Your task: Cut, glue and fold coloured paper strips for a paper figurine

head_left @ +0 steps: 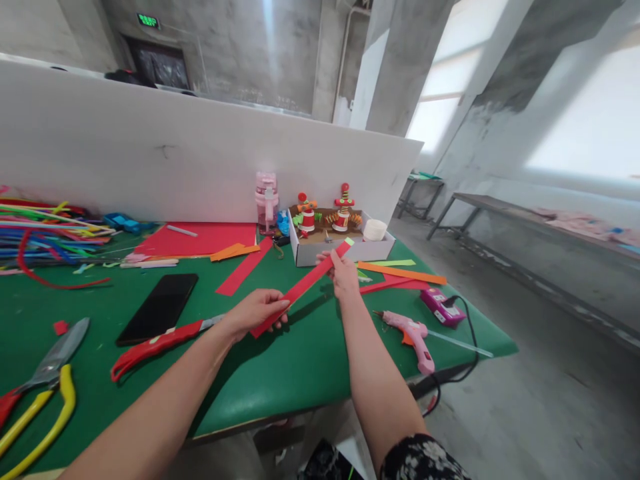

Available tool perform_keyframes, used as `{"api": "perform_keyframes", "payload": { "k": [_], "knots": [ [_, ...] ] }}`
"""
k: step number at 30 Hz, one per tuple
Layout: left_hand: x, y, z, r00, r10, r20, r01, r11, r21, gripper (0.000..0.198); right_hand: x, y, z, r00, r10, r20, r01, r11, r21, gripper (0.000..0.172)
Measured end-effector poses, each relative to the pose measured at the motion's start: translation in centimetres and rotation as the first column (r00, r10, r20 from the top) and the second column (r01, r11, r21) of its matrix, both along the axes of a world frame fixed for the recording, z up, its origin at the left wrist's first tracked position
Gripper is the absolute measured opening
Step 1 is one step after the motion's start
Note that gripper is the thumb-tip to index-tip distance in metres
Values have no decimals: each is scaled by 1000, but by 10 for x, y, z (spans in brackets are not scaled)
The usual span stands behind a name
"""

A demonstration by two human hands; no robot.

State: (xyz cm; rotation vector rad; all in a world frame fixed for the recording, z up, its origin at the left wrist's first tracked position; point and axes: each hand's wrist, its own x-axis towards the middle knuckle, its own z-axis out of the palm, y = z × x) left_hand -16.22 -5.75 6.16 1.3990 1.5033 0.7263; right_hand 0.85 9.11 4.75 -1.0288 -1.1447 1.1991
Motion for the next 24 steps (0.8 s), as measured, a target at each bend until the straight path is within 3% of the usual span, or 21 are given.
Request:
{"api": "perform_keyframes", "payload": {
  "k": [3, 5, 6, 8, 12, 17, 20, 24],
  "knots": [
    [-9, 5, -1, 967, 54, -250, -20, 991, 134, 33, 16, 3, 3, 971, -203, 122, 193, 977, 91, 52],
    [-10, 6, -4, 911, 83, -405, -4, 981, 193, 28, 22, -2, 7, 893, -406, 192, 350, 897, 270, 61],
    [-10, 5, -5, 877, 91, -472, 11, 978, 209, 26, 21, -6, 8, 842, -492, 223, 389, 838, 383, 62],
    [-7, 2, -6, 805, 102, -585, 38, 974, 222, 22, 12, -17, 9, 801, -534, 272, 323, 767, 555, 57],
    [-18, 2, 3, 657, 162, -736, 38, 968, 247, 21, -20, -37, 1, 896, -210, 392, -45, 834, 551, 37],
    [-88, 36, 36, 489, 291, -822, -110, 956, 273, 31, -40, -53, -6, 864, 72, 498, -306, 861, 406, 16],
    [-128, 67, 42, 436, 294, -851, -178, 955, 239, 29, -41, -59, -5, 835, 135, 534, -375, 849, 372, 24],
    [-149, 99, 25, 449, 267, -853, -200, 960, 195, 33, -41, -63, -4, 787, 124, 605, -394, 855, 338, 51]
  ]
}}
